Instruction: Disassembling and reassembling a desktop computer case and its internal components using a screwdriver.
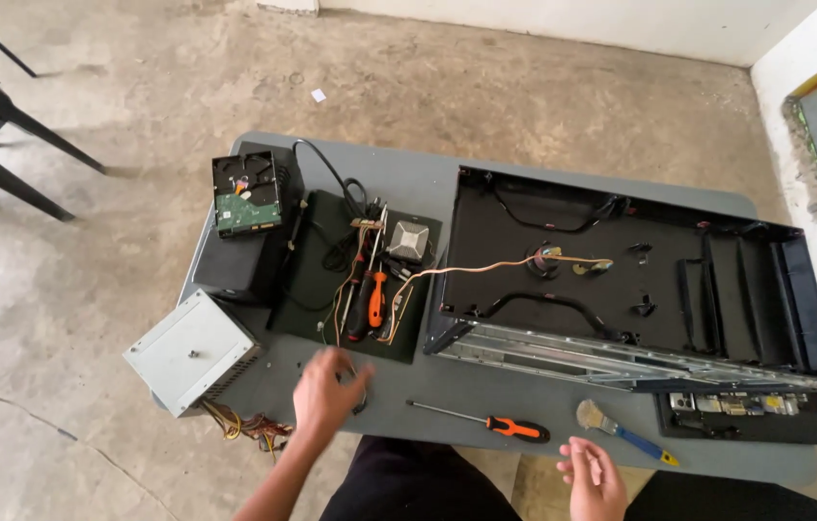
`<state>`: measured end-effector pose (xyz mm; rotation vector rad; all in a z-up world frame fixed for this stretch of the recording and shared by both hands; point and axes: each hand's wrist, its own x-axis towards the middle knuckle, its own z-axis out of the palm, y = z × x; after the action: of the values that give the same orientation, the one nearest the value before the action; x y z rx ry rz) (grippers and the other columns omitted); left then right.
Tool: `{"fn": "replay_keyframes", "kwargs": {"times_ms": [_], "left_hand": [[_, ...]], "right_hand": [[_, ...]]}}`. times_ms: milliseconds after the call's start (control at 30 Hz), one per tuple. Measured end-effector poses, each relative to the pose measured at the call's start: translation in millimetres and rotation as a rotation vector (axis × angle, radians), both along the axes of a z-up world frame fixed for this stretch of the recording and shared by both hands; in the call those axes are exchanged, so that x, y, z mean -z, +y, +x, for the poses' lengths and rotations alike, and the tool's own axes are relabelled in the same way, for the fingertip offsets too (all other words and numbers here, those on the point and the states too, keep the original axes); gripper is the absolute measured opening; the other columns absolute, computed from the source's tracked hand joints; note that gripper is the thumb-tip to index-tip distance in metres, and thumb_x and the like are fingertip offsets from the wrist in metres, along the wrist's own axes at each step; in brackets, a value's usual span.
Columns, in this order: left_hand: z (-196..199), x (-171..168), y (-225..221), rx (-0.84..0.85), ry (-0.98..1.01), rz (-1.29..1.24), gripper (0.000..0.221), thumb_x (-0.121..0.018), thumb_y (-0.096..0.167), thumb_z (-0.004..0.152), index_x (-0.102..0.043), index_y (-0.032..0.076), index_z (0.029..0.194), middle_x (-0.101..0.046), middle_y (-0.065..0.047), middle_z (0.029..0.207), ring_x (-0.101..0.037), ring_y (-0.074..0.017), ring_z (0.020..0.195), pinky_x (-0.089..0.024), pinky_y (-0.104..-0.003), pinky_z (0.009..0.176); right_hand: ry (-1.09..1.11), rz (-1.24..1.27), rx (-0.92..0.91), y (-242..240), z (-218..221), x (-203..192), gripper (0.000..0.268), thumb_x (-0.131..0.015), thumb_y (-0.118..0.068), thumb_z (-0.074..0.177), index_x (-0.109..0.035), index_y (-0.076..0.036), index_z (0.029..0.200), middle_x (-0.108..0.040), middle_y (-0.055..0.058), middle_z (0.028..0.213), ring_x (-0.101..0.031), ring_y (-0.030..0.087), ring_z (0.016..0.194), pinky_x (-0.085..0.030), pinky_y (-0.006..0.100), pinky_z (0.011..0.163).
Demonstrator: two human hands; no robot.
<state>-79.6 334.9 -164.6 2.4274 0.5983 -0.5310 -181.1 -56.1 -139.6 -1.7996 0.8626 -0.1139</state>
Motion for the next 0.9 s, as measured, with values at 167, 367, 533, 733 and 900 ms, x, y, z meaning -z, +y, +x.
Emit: {"fn": "replay_keyframes", "kwargs": {"times_ms": [167, 367, 533, 733, 900], "left_hand": [[101, 43, 33, -0.16, -0.581, -0.05, 0.027, -0.067, 0.035, 0.105, -0.072, 0.016, 0.123, -0.069, -0.009, 0.117, -0.067, -0.0355, 0.11, -0.054, -0.05, 0.093], [190, 61, 47, -0.027, -0.274, 0.118, 0.024, -0.073, 0.042, 0.095, -0.084, 0.027, 0.111, -0.082, -0.002, 0.115, -0.069, -0.0395, 0.117, -0.056, -0.054, 0.092], [183, 6, 24, -0.13, -0.328, -0.012, 0.026, -0.058, 0.038, 0.104, -0.078, 0.022, 0.108, -0.081, -0.006, 0.11, -0.074, -0.0379, 0.106, -0.055, -0.052, 0.084], [190, 33, 28, -0.113, -0.219, -0.048, 0.043, -0.069, 0.049, 0.099, -0.074, 0.018, 0.129, -0.078, -0.001, 0.123, -0.073, -0.0303, 0.115, -0.057, -0.05, 0.09], [189, 37, 26, -0.165, -0.332, -0.1, 0.029, -0.063, 0.034, 0.101, -0.08, 0.017, 0.117, -0.083, -0.007, 0.112, -0.074, -0.039, 0.109, -0.056, -0.051, 0.093]], "right_hand": [[0.171, 0.03, -0.076, -4, -1, 17, 0.03, -0.067, -0.023, 0.111, -0.081, -0.004, 0.128, -0.087, 0.015, 0.113, -0.077, 0.025, 0.09, -0.061, 0.036, 0.079], [0.304, 0.102, 0.079, 20, 7, -4, 0.036, -0.069, -0.034, 0.11, -0.082, -0.002, 0.121, -0.085, 0.016, 0.114, -0.074, 0.028, 0.094, -0.056, 0.044, 0.085], [0.355, 0.132, 0.133, 3, 7, -1, 0.038, -0.069, -0.036, 0.109, -0.082, -0.003, 0.123, -0.085, 0.017, 0.114, -0.075, 0.029, 0.095, -0.054, 0.045, 0.087], [0.206, 0.057, -0.043, -15, -9, 51, 0.037, -0.071, -0.035, 0.103, -0.086, -0.004, 0.114, -0.091, 0.014, 0.103, -0.079, 0.023, 0.083, -0.058, 0.036, 0.078], [0.159, 0.111, 0.077, -10, 7, 31, 0.037, -0.073, -0.032, 0.103, -0.084, 0.0, 0.118, -0.089, 0.02, 0.105, -0.077, 0.026, 0.084, -0.056, 0.039, 0.076]]}}
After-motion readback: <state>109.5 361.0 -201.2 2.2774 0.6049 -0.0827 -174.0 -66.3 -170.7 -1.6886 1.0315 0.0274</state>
